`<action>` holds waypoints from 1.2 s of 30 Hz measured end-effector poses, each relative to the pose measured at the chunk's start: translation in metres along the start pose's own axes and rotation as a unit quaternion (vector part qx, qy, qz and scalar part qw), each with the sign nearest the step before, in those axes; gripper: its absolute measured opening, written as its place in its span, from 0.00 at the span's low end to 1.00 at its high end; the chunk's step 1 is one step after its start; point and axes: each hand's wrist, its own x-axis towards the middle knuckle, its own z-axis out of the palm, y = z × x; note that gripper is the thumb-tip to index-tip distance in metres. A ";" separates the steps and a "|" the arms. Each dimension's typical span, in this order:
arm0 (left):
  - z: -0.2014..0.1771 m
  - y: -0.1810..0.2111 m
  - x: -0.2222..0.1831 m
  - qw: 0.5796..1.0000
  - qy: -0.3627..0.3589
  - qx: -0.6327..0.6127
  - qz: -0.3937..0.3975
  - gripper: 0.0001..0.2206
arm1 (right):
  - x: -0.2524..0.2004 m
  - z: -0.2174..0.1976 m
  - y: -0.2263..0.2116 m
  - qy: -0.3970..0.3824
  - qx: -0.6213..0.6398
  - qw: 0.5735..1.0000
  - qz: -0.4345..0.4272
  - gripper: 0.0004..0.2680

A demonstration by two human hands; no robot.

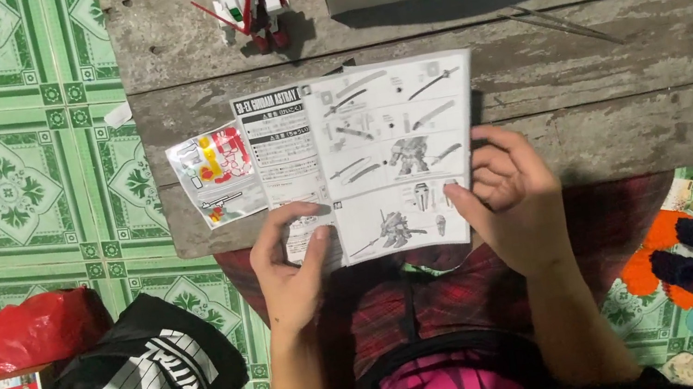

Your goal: Assembling a plastic model kit and applying small decorative stickers using a precision tool while following instructions.

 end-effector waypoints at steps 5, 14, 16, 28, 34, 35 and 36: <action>0.002 0.004 0.002 1.000 0.007 0.005 -0.002 0.08 | -0.003 -0.021 0.014 0.006 -0.057 0.998 -0.021 0.17; 0.029 -0.042 -0.025 0.938 0.015 -0.341 -0.057 0.20 | -0.021 -0.078 0.073 -0.038 0.244 0.968 0.037 0.09; 0.053 -0.038 -0.035 0.858 0.002 -0.502 -0.105 0.26 | -0.020 -0.076 0.086 -0.023 0.205 0.977 0.047 0.19; 0.079 0.057 -0.015 0.967 -0.237 -0.080 0.050 0.25 | -0.033 -0.041 0.038 -0.090 0.340 0.932 0.090 0.29; 0.064 0.042 0.007 0.950 -0.290 -0.110 0.044 0.18 | -0.020 -0.031 0.045 -0.125 0.327 0.936 0.039 0.25; 0.064 0.026 0.006 0.948 -0.273 -0.161 0.008 0.21 | -0.019 -0.026 0.039 -0.080 0.265 0.960 0.037 0.24; 0.064 0.010 0.005 0.943 -0.255 -0.211 -0.028 0.26 | -0.017 -0.020 0.032 -0.035 0.201 0.978 0.036 0.23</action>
